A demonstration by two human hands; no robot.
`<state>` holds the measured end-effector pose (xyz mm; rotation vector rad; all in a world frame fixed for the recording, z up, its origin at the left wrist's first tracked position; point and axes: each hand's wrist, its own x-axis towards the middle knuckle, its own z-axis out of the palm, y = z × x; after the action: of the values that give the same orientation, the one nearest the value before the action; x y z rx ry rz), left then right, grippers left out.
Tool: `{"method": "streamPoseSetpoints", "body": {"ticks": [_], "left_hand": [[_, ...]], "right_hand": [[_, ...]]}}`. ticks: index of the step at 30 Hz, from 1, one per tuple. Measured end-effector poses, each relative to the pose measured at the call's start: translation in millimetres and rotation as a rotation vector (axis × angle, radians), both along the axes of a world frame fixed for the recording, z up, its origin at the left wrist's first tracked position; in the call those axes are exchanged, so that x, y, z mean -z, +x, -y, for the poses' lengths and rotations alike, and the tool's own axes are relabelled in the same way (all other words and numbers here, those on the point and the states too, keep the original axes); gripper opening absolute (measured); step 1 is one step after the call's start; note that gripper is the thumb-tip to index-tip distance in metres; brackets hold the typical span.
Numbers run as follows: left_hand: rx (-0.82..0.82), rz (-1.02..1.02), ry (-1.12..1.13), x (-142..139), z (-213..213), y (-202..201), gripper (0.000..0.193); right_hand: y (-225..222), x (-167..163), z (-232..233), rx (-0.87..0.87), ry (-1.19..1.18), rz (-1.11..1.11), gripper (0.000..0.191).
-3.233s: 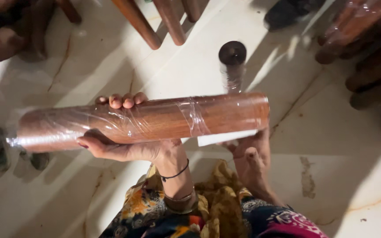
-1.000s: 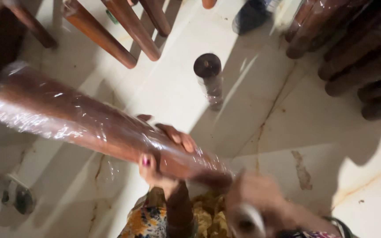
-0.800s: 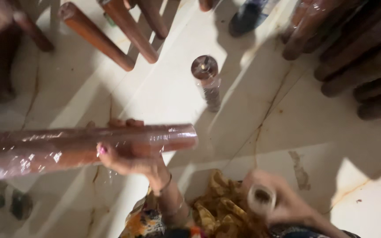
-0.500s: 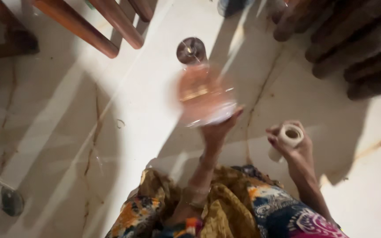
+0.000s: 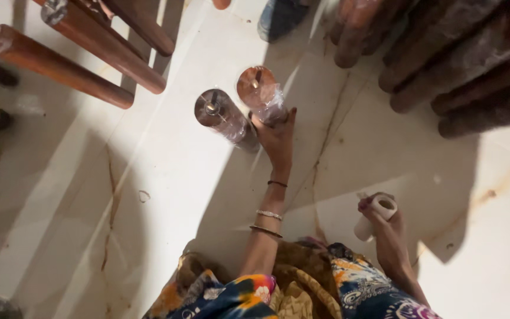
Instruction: The person wraps wooden cylindrical rollers with clear plastic film. They pick up each roller, wrap it with film from a roll, and place the wrapped roller on a nearby stack. The process is repeated for multiple rollers.
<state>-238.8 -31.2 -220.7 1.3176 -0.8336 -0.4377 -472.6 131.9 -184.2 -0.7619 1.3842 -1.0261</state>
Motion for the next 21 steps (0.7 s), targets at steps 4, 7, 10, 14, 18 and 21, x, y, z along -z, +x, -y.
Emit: {"method": "streamPoseSetpoints", "body": {"ticks": [4, 7, 10, 14, 18, 21], "left_hand": [[-0.046, 0.027, 0.015, -6, 8, 2, 0.069], [-0.062, 0.103, 0.138, -14, 10, -3, 0.071], [-0.031, 0.165, 0.248, -10, 9, -5, 0.074], [0.006, 0.067, 0.172, 6, 4, -13, 0.078], [0.066, 0.159, 0.283, 6, -49, -24, 0.097], [0.501, 0.287, 0.507, -18, -136, -3, 0.094]], "right_hand": [[5, 8, 12, -0.020, -0.018, 0.011, 0.020], [10, 12, 19, -0.012, 0.028, 0.051, 0.020], [14, 17, 24, -0.027, 0.038, 0.067, 0.021], [19, 29, 29, -0.053, 0.072, 0.100, 0.020], [23, 36, 33, -0.068, 0.057, 0.220, 0.018], [24, 39, 36, -0.051, 0.074, 0.311, 0.020]]}}
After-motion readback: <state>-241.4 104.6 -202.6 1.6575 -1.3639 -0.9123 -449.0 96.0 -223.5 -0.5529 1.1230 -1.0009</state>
